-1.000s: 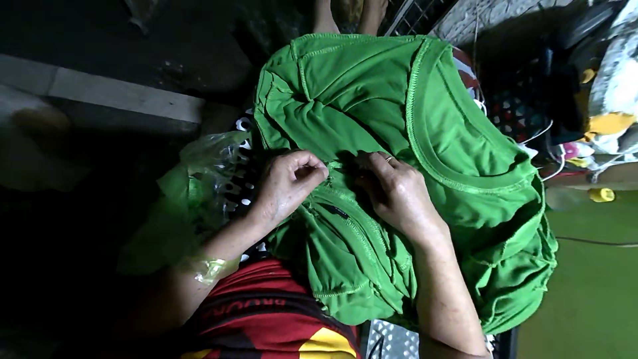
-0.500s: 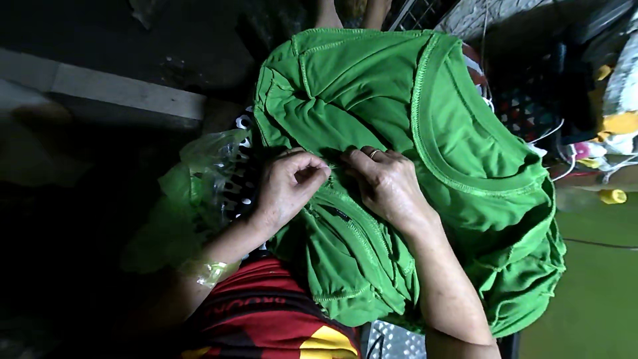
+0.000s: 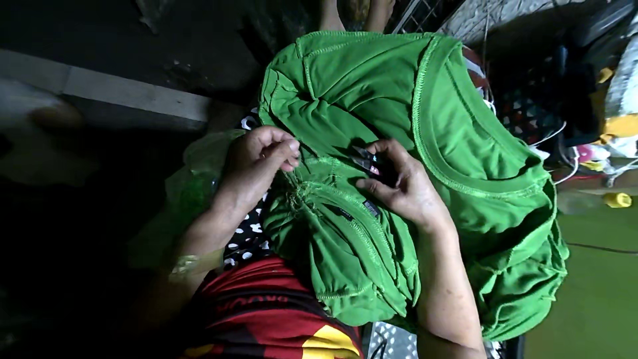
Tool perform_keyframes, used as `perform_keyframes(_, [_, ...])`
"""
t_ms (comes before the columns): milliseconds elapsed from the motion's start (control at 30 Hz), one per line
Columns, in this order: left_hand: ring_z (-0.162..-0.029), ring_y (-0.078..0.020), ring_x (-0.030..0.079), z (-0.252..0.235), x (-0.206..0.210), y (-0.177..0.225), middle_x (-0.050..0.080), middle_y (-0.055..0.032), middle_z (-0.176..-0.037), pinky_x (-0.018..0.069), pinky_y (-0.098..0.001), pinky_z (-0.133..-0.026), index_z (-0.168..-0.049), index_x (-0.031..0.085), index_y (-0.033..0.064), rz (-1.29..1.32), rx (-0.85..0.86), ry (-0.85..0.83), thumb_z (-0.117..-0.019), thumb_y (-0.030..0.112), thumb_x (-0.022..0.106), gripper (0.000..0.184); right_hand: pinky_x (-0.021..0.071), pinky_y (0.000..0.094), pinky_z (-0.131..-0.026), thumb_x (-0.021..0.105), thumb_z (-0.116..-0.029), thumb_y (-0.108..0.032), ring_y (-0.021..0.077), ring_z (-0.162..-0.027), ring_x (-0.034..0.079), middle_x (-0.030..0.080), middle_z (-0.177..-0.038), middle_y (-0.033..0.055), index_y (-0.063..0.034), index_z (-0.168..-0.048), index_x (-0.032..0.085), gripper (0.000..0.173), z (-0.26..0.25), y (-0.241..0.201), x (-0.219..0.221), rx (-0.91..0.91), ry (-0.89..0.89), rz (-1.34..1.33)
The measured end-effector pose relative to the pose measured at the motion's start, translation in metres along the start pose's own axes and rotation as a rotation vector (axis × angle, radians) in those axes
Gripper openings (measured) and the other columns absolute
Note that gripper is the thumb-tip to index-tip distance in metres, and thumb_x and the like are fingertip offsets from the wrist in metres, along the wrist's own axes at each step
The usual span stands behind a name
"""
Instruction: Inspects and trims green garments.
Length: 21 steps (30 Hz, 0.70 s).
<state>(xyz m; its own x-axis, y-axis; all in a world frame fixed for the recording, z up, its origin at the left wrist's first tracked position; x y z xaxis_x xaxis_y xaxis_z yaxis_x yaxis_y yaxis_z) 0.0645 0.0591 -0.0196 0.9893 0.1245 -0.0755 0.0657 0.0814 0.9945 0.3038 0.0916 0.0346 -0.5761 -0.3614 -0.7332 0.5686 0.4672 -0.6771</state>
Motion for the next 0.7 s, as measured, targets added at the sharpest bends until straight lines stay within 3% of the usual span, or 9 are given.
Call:
perform_keyframes(67, [-0.076, -0.0001, 0.066, -0.002, -0.008, -0.003, 0.068, 0.0086, -0.085, 0.0576, -0.0201, -0.073, -0.101, 0.064, 0.0102, -0.031, 0.004, 0.022, -0.099, 0.02, 0.059, 0.011, 0.0559, 0.0359, -0.069, 0.075, -0.0863, -0.013, 0.0198, -0.081, 0.064, 0.065, -0.103, 0.0138, -0.0002, -0.113, 0.065, 0.031, 0.0, -0.002, 0.003, -0.069, 0.025, 0.149])
perform_keyframes(167, [-0.082, -0.0008, 0.065, 0.002, -0.005, 0.001, 0.067, 0.0017, -0.093, 0.0562, -0.0209, -0.077, -0.1, 0.069, 0.0044, -0.174, 0.107, 0.016, -0.0971, 0.02, 0.064, 0.017, 0.0541, 0.0429, -0.059, 0.066, -0.086, -0.007, 0.0279, -0.073, 0.064, 0.062, -0.094, 0.0175, 0.0027, -0.1, 0.069, 0.017, 0.0, -0.007, 0.009, -0.155, 0.091, 0.323])
perform_keyframes(233, [-0.092, -0.0041, 0.063, 0.005, 0.006, 0.002, 0.066, -0.0059, -0.105, 0.0543, -0.0191, -0.081, -0.092, 0.072, 0.0021, -0.266, 0.305, -0.021, -0.0919, 0.017, 0.071, 0.015, 0.0526, 0.0419, -0.058, 0.063, -0.0856, -0.005, 0.0278, -0.072, 0.064, 0.062, -0.093, 0.0177, 0.0032, -0.097, 0.069, 0.015, -0.002, -0.009, 0.007, -0.169, 0.138, 0.319])
perform_keyframes(300, [-0.104, -0.0133, 0.063, 0.006, 0.018, 0.001, 0.067, -0.0136, -0.112, 0.051, -0.0239, -0.091, -0.085, 0.073, 0.0025, -0.341, 0.515, -0.037, -0.0881, 0.017, 0.076, 0.015, 0.0535, 0.0384, -0.063, 0.06, -0.0894, -0.004, 0.0247, -0.076, 0.064, 0.063, -0.096, 0.0169, 0.0031, -0.098, 0.067, 0.013, -0.006, -0.013, 0.0, -0.135, 0.146, 0.25])
perform_keyframes(400, [-0.108, -0.0227, 0.068, 0.0, 0.033, 0.0, 0.07, -0.0199, -0.114, 0.0515, -0.0302, -0.097, -0.083, 0.072, 0.0007, -0.415, 0.678, -0.001, -0.0882, 0.012, 0.073, 0.012, 0.0501, 0.0282, -0.065, 0.054, -0.0973, -0.001, 0.0124, -0.073, 0.059, 0.062, -0.088, 0.0099, 0.0014, -0.105, 0.062, 0.012, -0.014, -0.017, -0.011, 0.017, 0.087, 0.112])
perform_keyframes(467, [-0.106, -0.0259, 0.071, -0.004, 0.039, 0.001, 0.073, -0.0205, -0.11, 0.0537, -0.0346, -0.096, -0.086, 0.069, -0.0021, -0.423, 0.674, 0.037, -0.0902, 0.007, 0.068, 0.01, 0.0475, 0.0199, -0.072, 0.05, -0.104, -0.006, 0.0025, -0.077, 0.056, 0.06, -0.091, 0.0041, 0.0002, -0.11, 0.06, 0.013, -0.022, -0.013, -0.013, 0.119, 0.05, -0.01])
perform_keyframes(600, [-0.096, -0.0248, 0.072, -0.015, 0.04, 0.0, 0.073, -0.0208, -0.1, 0.0559, -0.035, -0.088, -0.095, 0.066, -0.0057, -0.391, 0.571, 0.079, -0.0941, 0.007, 0.063, 0.014, 0.0421, 0.0176, -0.063, 0.058, -0.1027, -0.016, -0.0002, -0.067, 0.048, 0.054, -0.083, -0.0017, -0.0035, -0.107, 0.06, 0.013, -0.023, -0.002, -0.006, 0.228, 0.008, -0.173])
perform_keyframes(700, [-0.091, -0.0112, 0.064, -0.025, 0.03, -0.001, 0.066, -0.0162, -0.101, 0.0526, -0.0268, -0.083, -0.102, 0.058, -0.0071, -0.247, 0.409, 0.022, -0.0972, 0.011, 0.057, 0.019, 0.043, 0.0184, -0.062, 0.063, -0.0986, -0.014, 0.0009, -0.066, 0.049, 0.057, -0.083, -0.0007, -0.0028, -0.11, 0.062, 0.016, -0.019, 0.002, -0.008, 0.234, -0.015, -0.153])
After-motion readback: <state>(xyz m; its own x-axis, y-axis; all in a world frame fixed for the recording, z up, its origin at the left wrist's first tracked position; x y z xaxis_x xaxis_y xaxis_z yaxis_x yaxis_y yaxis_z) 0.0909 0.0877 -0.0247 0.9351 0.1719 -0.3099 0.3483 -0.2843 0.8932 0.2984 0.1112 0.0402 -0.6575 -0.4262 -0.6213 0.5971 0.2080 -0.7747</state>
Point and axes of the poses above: each hand's wrist, its own z-axis away from the middle knuckle, its own x-axis out of the palm, y = z × x, the point moved 4 cm from there along -z, towards the middle knuckle
